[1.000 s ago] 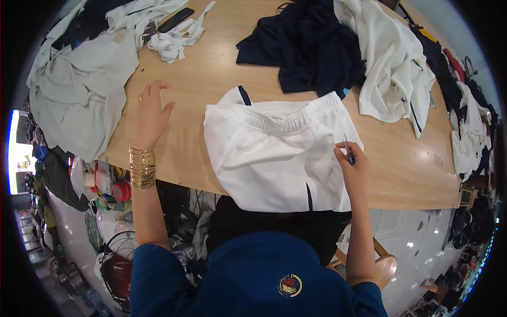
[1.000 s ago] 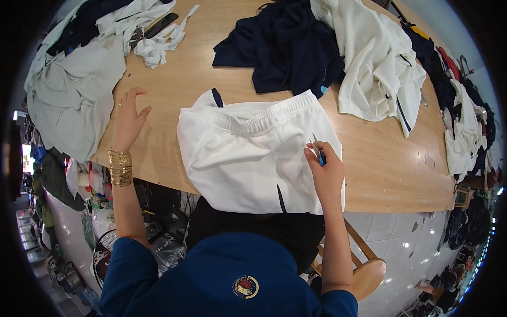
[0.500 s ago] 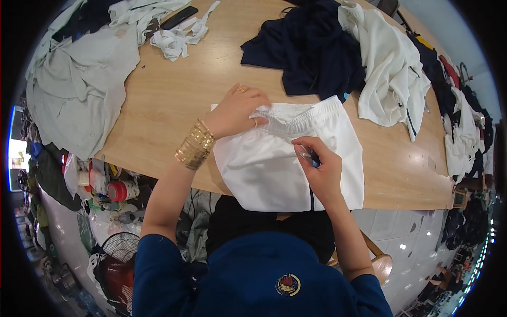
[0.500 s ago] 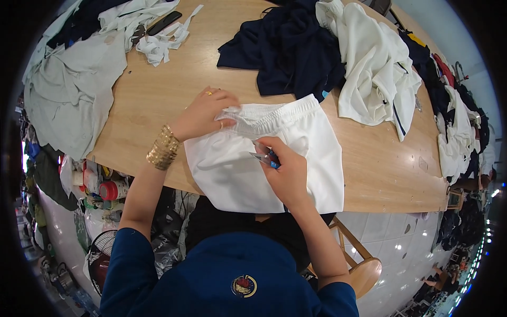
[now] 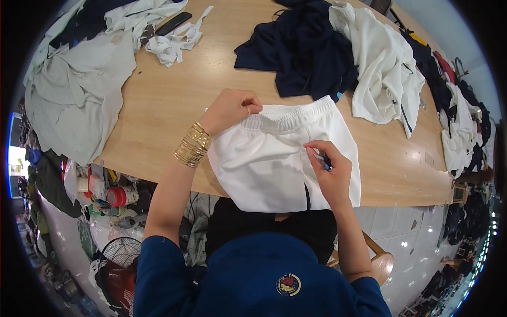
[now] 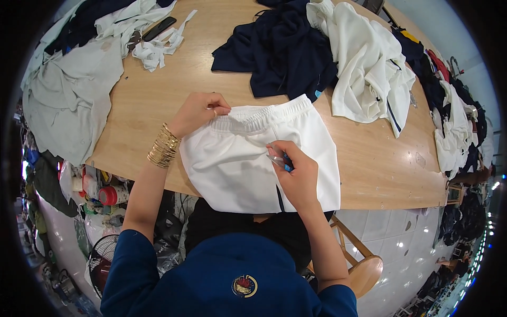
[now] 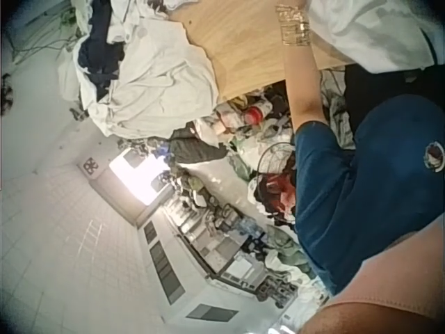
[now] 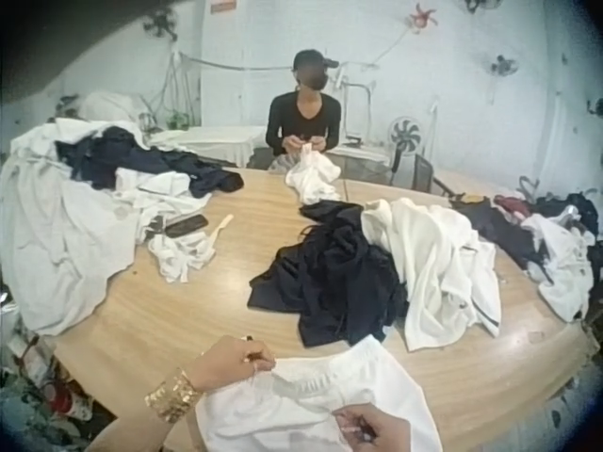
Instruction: Trimming loose threads from white shorts using a thread clipper.
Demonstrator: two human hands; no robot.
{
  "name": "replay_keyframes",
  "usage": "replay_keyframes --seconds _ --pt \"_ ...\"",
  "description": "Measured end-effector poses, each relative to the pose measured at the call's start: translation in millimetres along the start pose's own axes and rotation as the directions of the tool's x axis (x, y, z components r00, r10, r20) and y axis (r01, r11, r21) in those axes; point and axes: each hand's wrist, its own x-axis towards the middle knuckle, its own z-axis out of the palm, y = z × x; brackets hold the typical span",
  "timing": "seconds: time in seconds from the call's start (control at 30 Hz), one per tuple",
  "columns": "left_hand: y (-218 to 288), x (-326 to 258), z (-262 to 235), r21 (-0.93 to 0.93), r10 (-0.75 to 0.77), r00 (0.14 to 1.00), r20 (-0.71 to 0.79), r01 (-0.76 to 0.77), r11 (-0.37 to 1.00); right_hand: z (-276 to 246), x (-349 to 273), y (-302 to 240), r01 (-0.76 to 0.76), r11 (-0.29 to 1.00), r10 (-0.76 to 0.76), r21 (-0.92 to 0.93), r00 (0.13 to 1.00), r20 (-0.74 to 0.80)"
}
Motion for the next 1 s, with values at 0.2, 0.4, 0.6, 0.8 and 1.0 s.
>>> replay_keyframes --seconds 0.2,0.4,0.6,0.8,1.0 --pt "-13.7 -35.1 -34.6 -0.220 -0.036 0.875 -0.483 -0.082 0.972 -19.6 -3.9 9.8 -0.027 0.998 0.022 -0.060 0.995 -0.093" --pt "-40.2 -75.0 -94.5 0.222 -0.352 0.817 -0.457 0.488 0.844 -48.9 -8.7 32.3 -0.239 0.964 0.210 -0.119 0.955 -0.211" --pt "3.3 -20.2 -20.5 0.177 0.219 0.967 -0.130 -0.195 0.965 -4.3 5.1 -7.5 0.024 0.995 -0.021 -0.098 0.999 0.033" --pt "-3.0 0.8 -10.8 0.283 0.038 0.998 0.054 -0.052 0.958 10.2 4.5 -21.7 0.066 0.998 -0.066 0.005 0.992 0.110" --pt "-0.9 -11.2 -7.7 0.168 0.053 0.992 -0.110 -0.034 0.985 4.6 5.3 -10.4 0.042 0.999 -0.038 -0.033 0.993 0.116"
